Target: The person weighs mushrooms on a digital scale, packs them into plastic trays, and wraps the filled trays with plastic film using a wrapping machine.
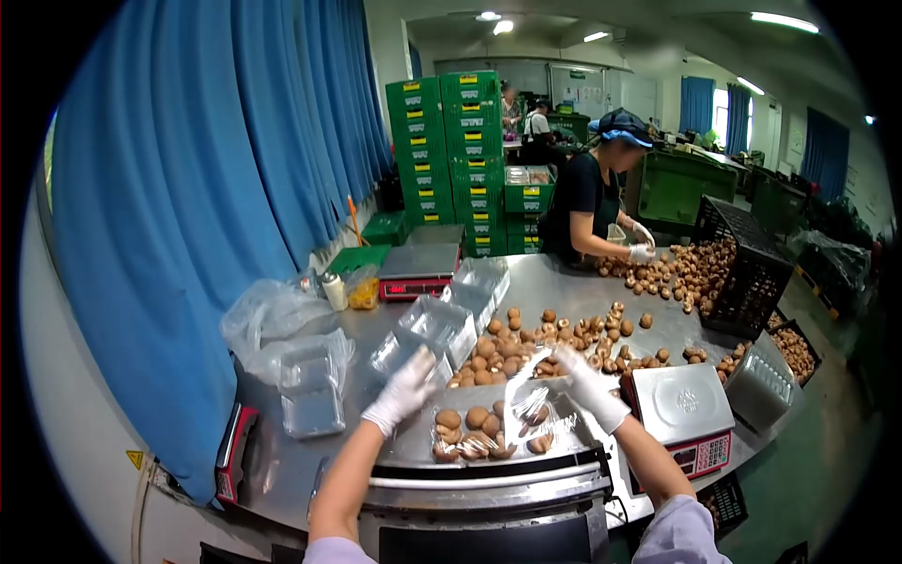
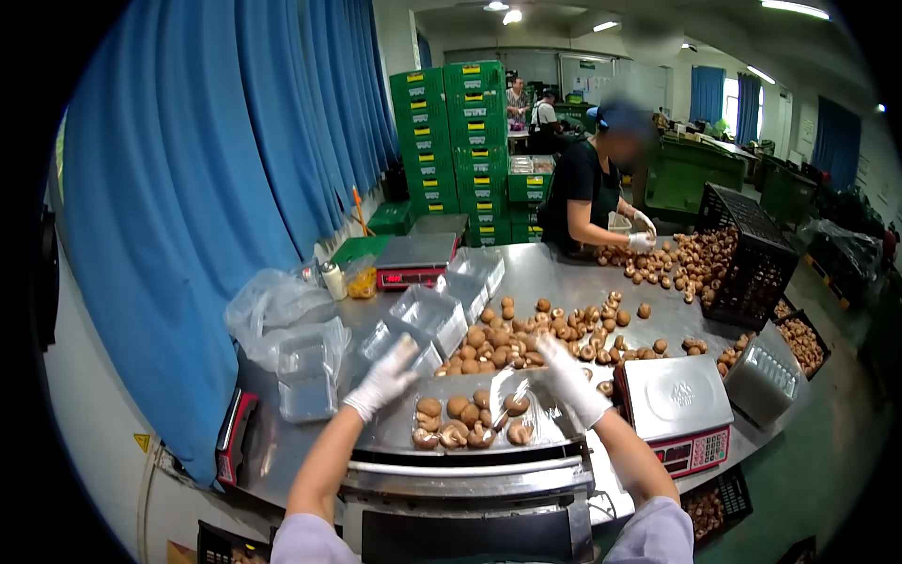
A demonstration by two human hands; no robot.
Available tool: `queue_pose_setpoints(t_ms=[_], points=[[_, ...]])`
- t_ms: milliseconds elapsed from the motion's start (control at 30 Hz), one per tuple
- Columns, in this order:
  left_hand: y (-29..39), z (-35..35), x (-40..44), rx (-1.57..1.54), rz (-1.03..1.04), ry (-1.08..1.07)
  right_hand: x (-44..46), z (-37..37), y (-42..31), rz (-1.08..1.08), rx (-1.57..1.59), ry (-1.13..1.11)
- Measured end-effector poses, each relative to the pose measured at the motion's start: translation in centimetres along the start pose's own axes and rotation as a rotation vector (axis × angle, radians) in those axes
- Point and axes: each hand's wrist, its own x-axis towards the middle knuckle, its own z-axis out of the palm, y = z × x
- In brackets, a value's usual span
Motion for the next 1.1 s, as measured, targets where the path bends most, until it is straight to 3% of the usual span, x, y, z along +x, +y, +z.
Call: queue_pose_setpoints(t_ms=[67, 100, 167, 200, 233, 267, 300, 367, 400, 467, 533, 567, 633, 733, 833, 867, 900, 967, 1033, 1067, 1100], points=[[-3.7, 4.7, -2.4, 0.080, 0.134, -0.142, -1.4, 3.3, 2.7, -0.084, -0.035, -0.304], [-1.3, 3.4, -2.4, 0.139, 0.086, -0.187, -2.4, 3.5, 2.8, -0.212, -0.123, -0.221], [-0.3, 2.5, -3.2, 0.045, 0.102, -0.167, -3.1, 1.2, 1.0, -0.184, 0.022, -0.239], [-0.9, 3.0, -3.8, 0.042, 0.101, -0.170, -3.7, 0.9, 0.2, 0.031, 0.202, -0.270], [-1.8, 3.6, -4.5, -0.257, -0.065, -0.203, -4.2, 0.7, -0.5, 0.249, 0.382, -0.300], [0.0, 2.3, -4.1, -0.554, -0.236, -0.233, -4.0, 1.1, -1.0, 0.302, 0.520, -0.299], [1.4, 0.1, -3.9, -0.435, -0.308, -0.403, -4.5, 0.2, -1.5, 0.266, 0.492, -0.222], [0.6, 1.4, -5.0, -0.694, -0.644, -0.472, -5.2, 1.3, -0.3, 0.521, 0.489, -0.286], [1.1, 1.6, -5.7, -0.694, -0.650, -0.472, -5.7, 2.1, 0.6, 0.588, 0.498, -0.288], [4.8, 0.4, -6.0, -1.203, -1.105, -0.254, -6.2, 2.6, 0.8, 0.680, 0.560, -0.300], [4.0, 0.8, -7.6, -1.220, -1.134, -0.192, -6.0, 0.9, -1.2, 0.610, 0.432, -0.247], [3.7, 0.9, -8.0, -1.238, -1.165, -0.133, -5.1, -1.4, -3.9, 0.782, 0.398, -0.343], [5.1, 0.0, -7.7, -1.197, -1.124, -0.094, -5.9, -1.1, -4.2, 0.626, 0.212, -0.262], [5.5, 0.0, -7.9, -0.563, -1.039, -0.228, -6.8, 0.8, -4.2, 0.444, -0.024, -0.199], [6.8, -0.6, -6.5, -0.582, -1.072, -0.369, -6.0, 1.1, -4.8, 0.504, -0.111, -0.301], [5.7, 0.3, -6.8, -0.507, -0.923, -0.320, -6.0, 1.4, -4.7, 0.576, -0.120, -0.347], [5.0, 1.3, -7.4, -0.605, -1.012, -0.314, -6.1, 1.8, -4.0, 0.605, -0.032, -0.305], [7.0, 1.1, -8.1, -0.486, -0.955, -0.141, -7.5, 1.3, -4.7, 0.496, 0.034, -0.144], [10.7, 0.1, -10.3, -0.499, -0.632, 0.154, -9.6, -1.9, -8.1, 0.422, 0.167, 0.019], [15.9, -3.0, -11.2, -0.569, -0.644, 0.164, -11.6, -4.5, -10.8, 0.543, 0.231, -0.080], [16.8, -3.0, -14.8, -0.433, -0.600, 0.080, -14.2, -5.7, -12.6, 0.454, 0.203, -0.043]])
